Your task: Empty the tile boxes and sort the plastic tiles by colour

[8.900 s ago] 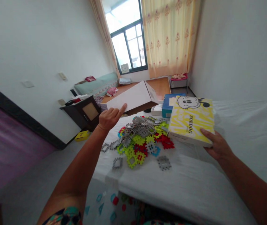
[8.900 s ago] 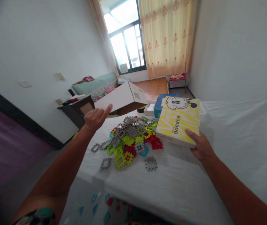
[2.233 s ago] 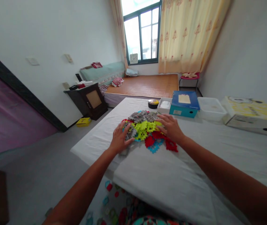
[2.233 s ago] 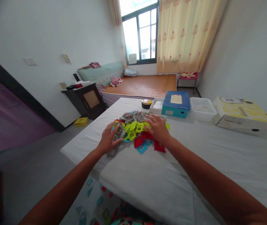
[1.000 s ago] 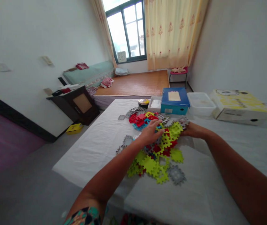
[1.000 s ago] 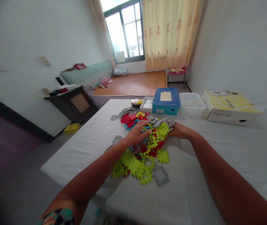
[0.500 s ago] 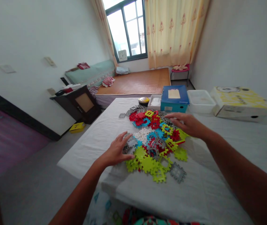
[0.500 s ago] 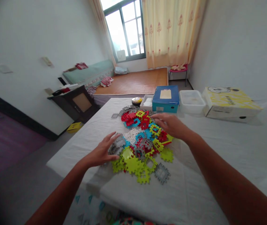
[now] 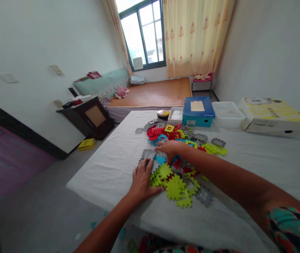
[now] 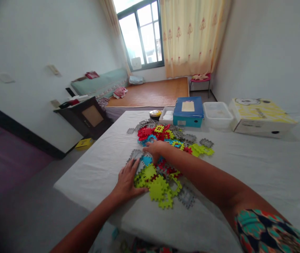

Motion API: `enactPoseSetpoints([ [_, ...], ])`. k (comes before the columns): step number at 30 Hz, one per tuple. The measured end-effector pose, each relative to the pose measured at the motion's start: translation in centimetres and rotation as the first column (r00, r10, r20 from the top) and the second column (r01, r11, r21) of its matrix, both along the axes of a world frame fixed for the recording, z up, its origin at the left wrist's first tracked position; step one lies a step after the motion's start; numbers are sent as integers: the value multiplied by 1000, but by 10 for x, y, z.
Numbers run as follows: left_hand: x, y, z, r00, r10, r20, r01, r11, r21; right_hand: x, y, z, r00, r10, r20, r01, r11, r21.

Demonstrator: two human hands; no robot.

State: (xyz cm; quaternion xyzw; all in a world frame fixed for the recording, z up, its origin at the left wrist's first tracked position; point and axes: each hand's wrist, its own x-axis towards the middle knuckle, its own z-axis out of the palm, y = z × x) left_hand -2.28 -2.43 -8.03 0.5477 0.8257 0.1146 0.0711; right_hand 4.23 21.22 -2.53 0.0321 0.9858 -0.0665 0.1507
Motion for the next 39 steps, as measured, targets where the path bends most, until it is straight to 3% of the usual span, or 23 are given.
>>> enactPoseSetpoints([
  [4, -4, 16, -1, 1000, -12, 23, 10, 997, 71, 2, 9, -10, 996, 7, -87, -14, 997, -81],
  [10, -2, 45, 2, 994, -62, 95, 42, 979, 200, 18, 20, -7, 959, -203, -198, 175, 973, -147],
  [14, 7, 72, 9, 979, -156, 133, 112, 950, 290, 62, 51, 10, 908, -352, -228, 277, 911, -306],
  [17, 18, 92, 18, 960, -250, 128, 197, 924, 328, 107, 74, 17, 874, -407, -267, 273, 864, -423],
  [20, 30, 104, 32, 892, -435, 122, 369, 858, 358, 147, 83, 20, 839, -431, -333, 197, 810, -552],
  [23, 30, 110, 45, 751, -653, 96, 589, 729, 349, 179, 79, 19, 790, -509, -343, 184, 729, -660],
  [25, 13, 116, 49, 709, -701, 73, 641, 684, 349, 198, 77, 10, 723, -577, -380, 229, 719, -657],
  [27, -22, 129, 49, 779, -624, 70, 552, 733, 398, 214, 81, -6, 596, -660, -458, 336, 723, -604],
  [29, -70, 150, 46, 899, -426, 107, 340, 830, 443, 227, 88, -28, 418, -729, -541, 492, 683, -540],
  [30, -96, 162, 45, 951, -270, 148, 179, 876, 447, 232, 92, -39, 327, -750, -575, 563, 643, -518],
  [31, -121, 175, 44, 974, -109, 198, 15, 906, 423, 236, 96, -50, 247, -758, -604, 618, 603, -504],
  [32, -145, 187, 43, 976, -34, 217, -58, 911, 408, 238, 99, -59, 192, -756, -626, 650, 576, -496],
  [34, -182, 211, 40, 970, 32, 243, -127, 913, 387, 240, 102, -75, 171, -738, -652, 653, 581, -486],
  [36, -203, 232, 35, 960, 42, 278, -143, 924, 355, 238, 101, -85, 247, -709, -660, 602, 646, -469],
  [39, -211, 261, 24, 944, 2, 330, -112, 942, 316, 232, 95, -93, 388, -651, -653, 500, 743, -445],
])
